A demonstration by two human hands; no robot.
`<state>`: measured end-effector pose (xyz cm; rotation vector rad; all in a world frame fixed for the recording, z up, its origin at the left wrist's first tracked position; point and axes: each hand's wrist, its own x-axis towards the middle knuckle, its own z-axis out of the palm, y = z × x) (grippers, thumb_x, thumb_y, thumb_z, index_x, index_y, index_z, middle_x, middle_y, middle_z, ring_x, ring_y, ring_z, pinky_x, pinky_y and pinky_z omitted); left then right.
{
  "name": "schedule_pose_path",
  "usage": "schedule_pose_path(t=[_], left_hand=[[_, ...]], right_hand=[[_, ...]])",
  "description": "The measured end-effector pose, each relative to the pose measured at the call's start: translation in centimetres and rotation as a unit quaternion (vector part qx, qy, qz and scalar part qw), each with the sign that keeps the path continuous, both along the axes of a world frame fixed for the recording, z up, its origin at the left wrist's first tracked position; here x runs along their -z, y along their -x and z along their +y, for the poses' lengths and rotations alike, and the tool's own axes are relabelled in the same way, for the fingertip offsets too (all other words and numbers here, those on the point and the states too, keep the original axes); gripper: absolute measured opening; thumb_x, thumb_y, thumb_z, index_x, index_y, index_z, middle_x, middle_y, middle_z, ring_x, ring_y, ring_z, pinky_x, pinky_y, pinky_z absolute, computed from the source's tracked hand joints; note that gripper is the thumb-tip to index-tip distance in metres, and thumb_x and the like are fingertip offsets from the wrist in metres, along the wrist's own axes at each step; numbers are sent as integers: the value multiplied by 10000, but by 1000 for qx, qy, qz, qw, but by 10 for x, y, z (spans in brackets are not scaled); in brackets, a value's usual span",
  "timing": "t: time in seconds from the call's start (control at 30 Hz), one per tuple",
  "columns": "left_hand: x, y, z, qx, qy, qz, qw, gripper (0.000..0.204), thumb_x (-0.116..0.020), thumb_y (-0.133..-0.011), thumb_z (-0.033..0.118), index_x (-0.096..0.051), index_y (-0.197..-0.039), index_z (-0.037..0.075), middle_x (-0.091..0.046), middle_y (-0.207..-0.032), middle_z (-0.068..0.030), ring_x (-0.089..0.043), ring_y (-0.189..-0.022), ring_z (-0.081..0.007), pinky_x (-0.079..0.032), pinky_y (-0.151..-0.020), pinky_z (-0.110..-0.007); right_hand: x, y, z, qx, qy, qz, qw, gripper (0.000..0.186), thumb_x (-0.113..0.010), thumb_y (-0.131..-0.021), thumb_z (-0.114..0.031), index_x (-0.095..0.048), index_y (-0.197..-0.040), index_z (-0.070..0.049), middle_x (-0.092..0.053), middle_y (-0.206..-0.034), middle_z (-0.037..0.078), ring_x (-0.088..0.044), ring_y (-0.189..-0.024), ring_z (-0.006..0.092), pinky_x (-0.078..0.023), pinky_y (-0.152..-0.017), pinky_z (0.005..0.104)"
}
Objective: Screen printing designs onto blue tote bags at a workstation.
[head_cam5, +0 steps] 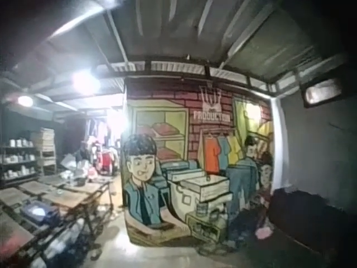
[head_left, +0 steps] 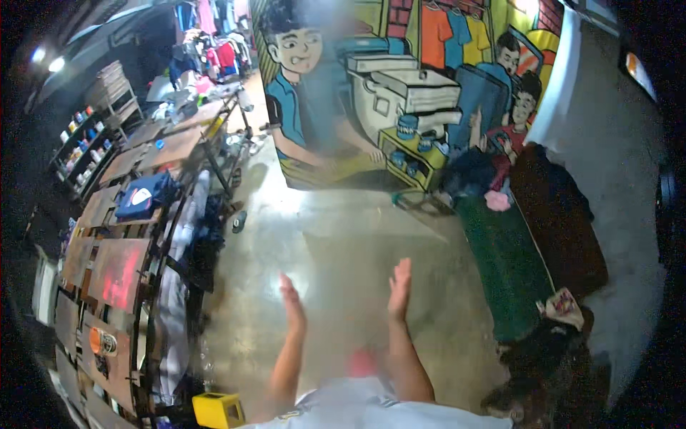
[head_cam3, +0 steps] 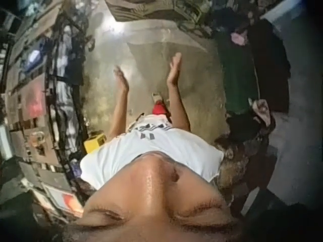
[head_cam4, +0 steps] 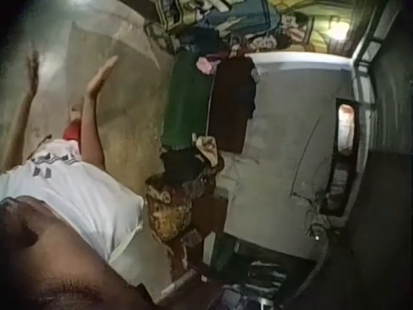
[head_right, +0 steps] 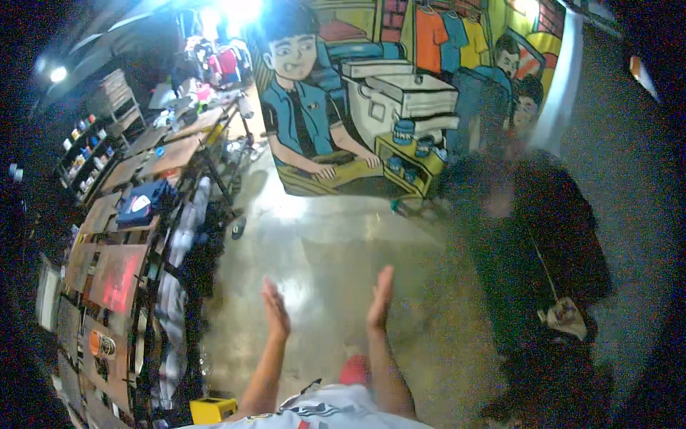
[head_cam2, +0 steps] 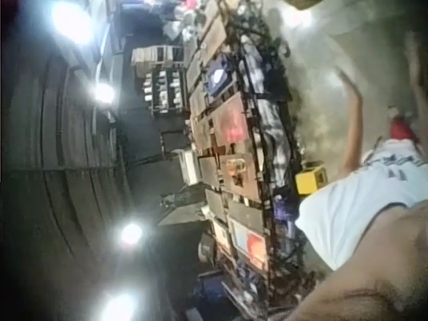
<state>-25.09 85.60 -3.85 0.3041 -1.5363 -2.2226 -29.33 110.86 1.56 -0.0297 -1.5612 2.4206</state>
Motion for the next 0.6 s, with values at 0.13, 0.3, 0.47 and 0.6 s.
schedule_pose_path(t=[0.13,0.3,0.47,0.6], left_hand=[[-11,69,-31,-82,41,24,996,779,-195,-1060,621,-14,-1637,130,24,-1712,-89,13,-1574,-248,33,-1258,-428],[-17,132,2,-64,56,12,996,775,-196,-1063,614,-33,-1635,116,12,-1709,-93,-5,-1572,-251,21,-1258,-421],[-22,147,10,-58,42,-8,997,776,-203,-1063,613,-56,-1633,107,-17,-1707,-98,-31,-1570,-255,1,-1258,-420],[-31,151,-12,-93,31,-15,995,777,-208,-1064,612,-75,-1632,99,-39,-1706,-102,-52,-1568,-258,-15,-1258,-420]], right_hand=[[-2,81,22,68,-40,-44,996,779,-251,-1051,-637,-165,-1632,-126,-152,-1697,118,-163,-1554,309,-113,-1238,503],[-13,124,-70,-107,-85,13,991,766,-264,-1064,-599,-151,-1628,-93,-157,-1692,125,-136,-1559,297,-94,-1245,480],[-32,168,-98,-200,-47,18,978,754,-277,-1077,-560,-136,-1625,-61,-162,-1688,133,-108,-1563,286,-75,-1252,458],[-33,196,-123,-247,-28,4,969,745,-292,-1085,-535,-132,-1622,-44,-162,-1686,139,-94,-1565,281,-68,-1257,443]])
